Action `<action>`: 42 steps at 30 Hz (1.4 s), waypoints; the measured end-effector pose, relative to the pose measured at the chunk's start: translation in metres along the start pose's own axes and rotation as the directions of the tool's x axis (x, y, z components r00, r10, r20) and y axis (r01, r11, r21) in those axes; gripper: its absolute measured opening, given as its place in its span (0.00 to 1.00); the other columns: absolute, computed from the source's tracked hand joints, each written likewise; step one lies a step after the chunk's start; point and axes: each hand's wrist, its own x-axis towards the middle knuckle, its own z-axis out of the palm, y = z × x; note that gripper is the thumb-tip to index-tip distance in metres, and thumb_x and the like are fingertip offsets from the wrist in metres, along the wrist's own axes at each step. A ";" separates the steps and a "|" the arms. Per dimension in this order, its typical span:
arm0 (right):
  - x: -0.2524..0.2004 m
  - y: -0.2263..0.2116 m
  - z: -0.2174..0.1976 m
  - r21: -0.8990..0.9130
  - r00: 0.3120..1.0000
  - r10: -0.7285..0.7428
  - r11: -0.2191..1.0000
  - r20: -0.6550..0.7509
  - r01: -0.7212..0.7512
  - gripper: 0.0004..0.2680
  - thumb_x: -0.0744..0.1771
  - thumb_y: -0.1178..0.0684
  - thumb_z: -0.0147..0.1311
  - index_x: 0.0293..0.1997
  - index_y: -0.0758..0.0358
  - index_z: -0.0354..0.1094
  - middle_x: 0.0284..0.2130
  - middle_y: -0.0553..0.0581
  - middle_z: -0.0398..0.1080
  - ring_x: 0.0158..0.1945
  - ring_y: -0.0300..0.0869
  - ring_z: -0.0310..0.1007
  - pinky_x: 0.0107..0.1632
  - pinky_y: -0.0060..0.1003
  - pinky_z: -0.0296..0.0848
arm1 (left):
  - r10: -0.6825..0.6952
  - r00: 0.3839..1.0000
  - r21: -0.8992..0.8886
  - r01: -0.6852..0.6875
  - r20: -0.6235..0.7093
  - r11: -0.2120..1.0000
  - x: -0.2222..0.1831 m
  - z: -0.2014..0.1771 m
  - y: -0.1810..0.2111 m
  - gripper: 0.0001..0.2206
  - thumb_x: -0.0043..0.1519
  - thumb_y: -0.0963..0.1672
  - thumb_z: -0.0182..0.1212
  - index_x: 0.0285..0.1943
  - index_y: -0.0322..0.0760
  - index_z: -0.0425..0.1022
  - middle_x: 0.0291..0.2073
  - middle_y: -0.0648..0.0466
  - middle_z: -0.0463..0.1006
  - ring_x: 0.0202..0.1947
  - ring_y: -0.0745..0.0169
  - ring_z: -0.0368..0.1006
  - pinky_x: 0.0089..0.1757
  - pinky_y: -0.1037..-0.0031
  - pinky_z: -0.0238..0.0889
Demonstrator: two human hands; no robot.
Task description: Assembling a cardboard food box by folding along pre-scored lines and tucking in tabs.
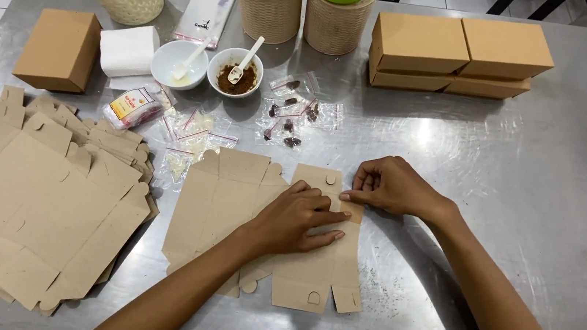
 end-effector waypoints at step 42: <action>0.000 0.002 0.000 -0.015 0.999 0.032 0.999 0.041 -0.031 0.07 0.62 0.53 0.69 0.34 0.66 0.78 0.21 0.58 0.76 0.25 0.44 0.76 0.32 0.38 0.75 | -0.022 1.000 -0.027 0.022 0.023 0.999 0.001 -0.007 0.006 0.15 0.63 0.49 0.65 0.56 0.42 0.83 0.27 0.49 0.76 0.31 0.56 0.70 0.46 0.63 0.61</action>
